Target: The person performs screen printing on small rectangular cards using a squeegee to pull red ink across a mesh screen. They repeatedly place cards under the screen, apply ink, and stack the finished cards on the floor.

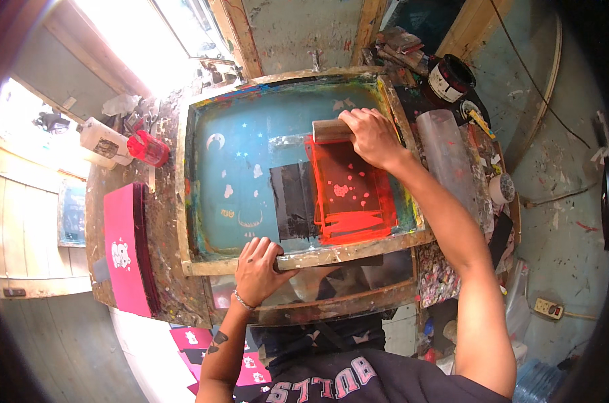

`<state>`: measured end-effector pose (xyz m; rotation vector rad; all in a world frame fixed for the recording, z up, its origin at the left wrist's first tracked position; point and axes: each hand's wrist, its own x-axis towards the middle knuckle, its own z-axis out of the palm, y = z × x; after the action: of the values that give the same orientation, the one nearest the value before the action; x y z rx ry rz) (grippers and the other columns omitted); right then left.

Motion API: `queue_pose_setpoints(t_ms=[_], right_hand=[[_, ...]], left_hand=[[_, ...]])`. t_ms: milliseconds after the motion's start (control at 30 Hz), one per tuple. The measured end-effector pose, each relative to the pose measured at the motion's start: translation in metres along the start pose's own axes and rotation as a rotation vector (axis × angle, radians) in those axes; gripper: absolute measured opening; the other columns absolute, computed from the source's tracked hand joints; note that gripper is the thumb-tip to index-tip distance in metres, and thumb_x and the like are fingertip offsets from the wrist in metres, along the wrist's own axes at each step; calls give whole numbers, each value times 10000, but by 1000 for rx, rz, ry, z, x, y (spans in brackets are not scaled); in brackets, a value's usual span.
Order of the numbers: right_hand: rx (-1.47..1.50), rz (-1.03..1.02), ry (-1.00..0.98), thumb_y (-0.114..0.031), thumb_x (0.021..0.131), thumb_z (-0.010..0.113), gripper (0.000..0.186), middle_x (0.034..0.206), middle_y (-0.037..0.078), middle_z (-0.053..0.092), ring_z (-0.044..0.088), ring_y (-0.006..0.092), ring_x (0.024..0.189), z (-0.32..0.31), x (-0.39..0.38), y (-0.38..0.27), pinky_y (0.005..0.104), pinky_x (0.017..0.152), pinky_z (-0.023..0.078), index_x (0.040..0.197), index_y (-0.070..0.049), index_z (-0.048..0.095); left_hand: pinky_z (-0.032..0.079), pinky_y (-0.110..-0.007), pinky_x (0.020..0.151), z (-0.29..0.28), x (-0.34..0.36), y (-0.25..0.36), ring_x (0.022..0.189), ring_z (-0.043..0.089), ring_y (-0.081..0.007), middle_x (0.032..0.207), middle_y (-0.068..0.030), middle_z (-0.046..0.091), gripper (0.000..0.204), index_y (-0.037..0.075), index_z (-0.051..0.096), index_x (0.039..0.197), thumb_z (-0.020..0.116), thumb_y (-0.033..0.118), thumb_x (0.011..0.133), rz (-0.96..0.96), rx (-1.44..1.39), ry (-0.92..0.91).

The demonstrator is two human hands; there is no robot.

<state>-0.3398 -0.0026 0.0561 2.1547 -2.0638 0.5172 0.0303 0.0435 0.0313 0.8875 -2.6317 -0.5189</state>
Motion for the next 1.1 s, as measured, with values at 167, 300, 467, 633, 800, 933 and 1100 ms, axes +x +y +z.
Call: queue_pose_setpoints(t_ms=[167,300,467,633,800,933,1100], right_hand=[[274,28,-272,60,803,517,335,1005,252,718,671,451,988,-33,-8,-9,542,888,512,1088,-21,674],[97,-2,12,50,806,534,305,980,221,707,667,419,989,-10,9,11,526,898,494,1074,-31,653],[61,-28,-11,19,759,539,353,970,202,664,618,414,992,-2,-18,-8,510,907,464,1101,-22,617],[79,-19,-81,51,781,524,304,931,183,669,640,391,951,-37,-101,-63,495,884,494,1054,-27,631],[161,12,-178,53,775,658,370,1043,185,685,645,390,1054,-51,-122,-71,477,932,500,1136,-25,643],[408,109,-206,75,770,591,336,986,267,705,664,454,1022,-78,-97,-71,532,886,527,1098,12,632],[223,27,-201,46,768,573,348,994,232,709,673,433,978,-54,-127,-82,525,902,516,1103,-12,647]], left_hand=[[467,-427,807,1,-3,-3,913,561,-306,906,-82,543,514,89,591,912,927,345,620,-6,-18,-2],[466,-432,808,4,2,-3,915,562,-310,912,-84,546,522,86,587,916,928,330,605,16,-31,15],[469,-433,817,3,-3,-3,929,564,-315,917,-89,549,505,82,591,916,918,324,617,-4,-16,14],[474,-415,780,8,-2,-2,861,562,-306,855,-87,541,528,61,588,875,946,348,614,58,6,103],[481,-431,823,7,-2,-2,926,568,-321,906,-100,549,510,60,584,891,911,373,655,18,-9,60],[482,-430,827,10,-5,-4,928,568,-320,908,-100,550,510,56,583,889,904,386,670,27,15,82],[481,-428,835,9,-5,-4,934,567,-317,918,-96,558,502,54,587,894,899,386,684,28,-11,98]])
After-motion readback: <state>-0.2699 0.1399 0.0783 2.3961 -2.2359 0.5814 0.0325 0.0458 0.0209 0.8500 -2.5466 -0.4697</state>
